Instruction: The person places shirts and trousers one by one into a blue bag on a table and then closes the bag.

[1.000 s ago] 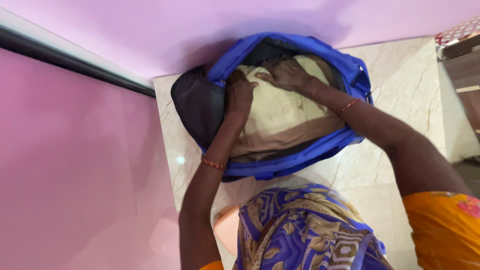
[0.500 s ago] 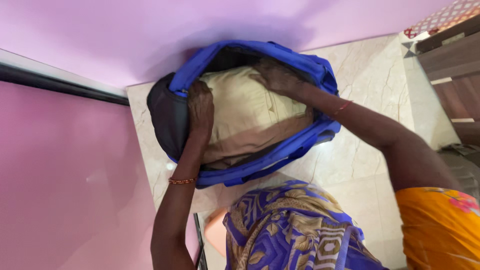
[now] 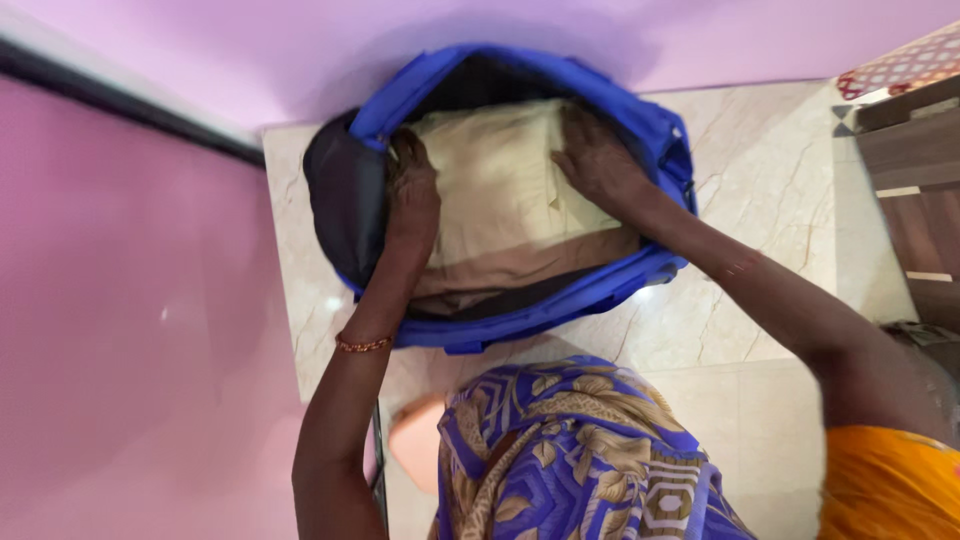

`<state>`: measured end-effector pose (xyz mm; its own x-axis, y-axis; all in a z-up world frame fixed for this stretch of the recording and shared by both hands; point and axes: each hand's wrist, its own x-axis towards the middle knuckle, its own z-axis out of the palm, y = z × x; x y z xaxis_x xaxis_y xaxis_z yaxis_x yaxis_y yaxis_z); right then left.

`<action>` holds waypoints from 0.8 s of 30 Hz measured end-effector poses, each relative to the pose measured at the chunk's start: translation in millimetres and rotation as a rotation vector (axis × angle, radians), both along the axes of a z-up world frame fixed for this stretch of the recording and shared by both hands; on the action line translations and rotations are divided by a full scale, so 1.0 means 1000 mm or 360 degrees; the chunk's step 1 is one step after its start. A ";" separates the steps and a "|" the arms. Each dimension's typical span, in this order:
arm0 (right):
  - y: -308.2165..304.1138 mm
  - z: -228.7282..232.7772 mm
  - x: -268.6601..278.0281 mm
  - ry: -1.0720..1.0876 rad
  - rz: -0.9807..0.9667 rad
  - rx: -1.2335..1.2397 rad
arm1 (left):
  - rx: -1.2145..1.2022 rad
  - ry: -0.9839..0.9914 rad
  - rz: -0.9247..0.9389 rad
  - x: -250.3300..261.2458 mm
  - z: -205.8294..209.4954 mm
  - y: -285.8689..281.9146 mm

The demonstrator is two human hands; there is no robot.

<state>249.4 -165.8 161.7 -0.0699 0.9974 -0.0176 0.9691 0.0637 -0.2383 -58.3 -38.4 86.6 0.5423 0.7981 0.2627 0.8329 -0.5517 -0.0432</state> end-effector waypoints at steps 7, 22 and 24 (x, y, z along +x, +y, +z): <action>-0.021 0.048 -0.023 -0.0372 -0.0208 -0.1295 | -0.1091 0.0182 0.0077 -0.008 0.076 -0.018; -0.009 0.050 -0.077 -0.0299 0.0678 -0.1089 | -0.1561 0.0471 -0.0464 0.001 0.056 -0.083; -0.004 0.040 -0.082 -0.0194 0.0751 -0.1062 | -0.1287 0.0566 -0.0446 0.007 0.056 -0.090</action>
<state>167.8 -169.7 201.9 -0.4383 0.6406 -0.6305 0.8973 0.3530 -0.2652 -51.3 -128.7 142.6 0.6851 0.4935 -0.5358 0.6759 -0.7049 0.2151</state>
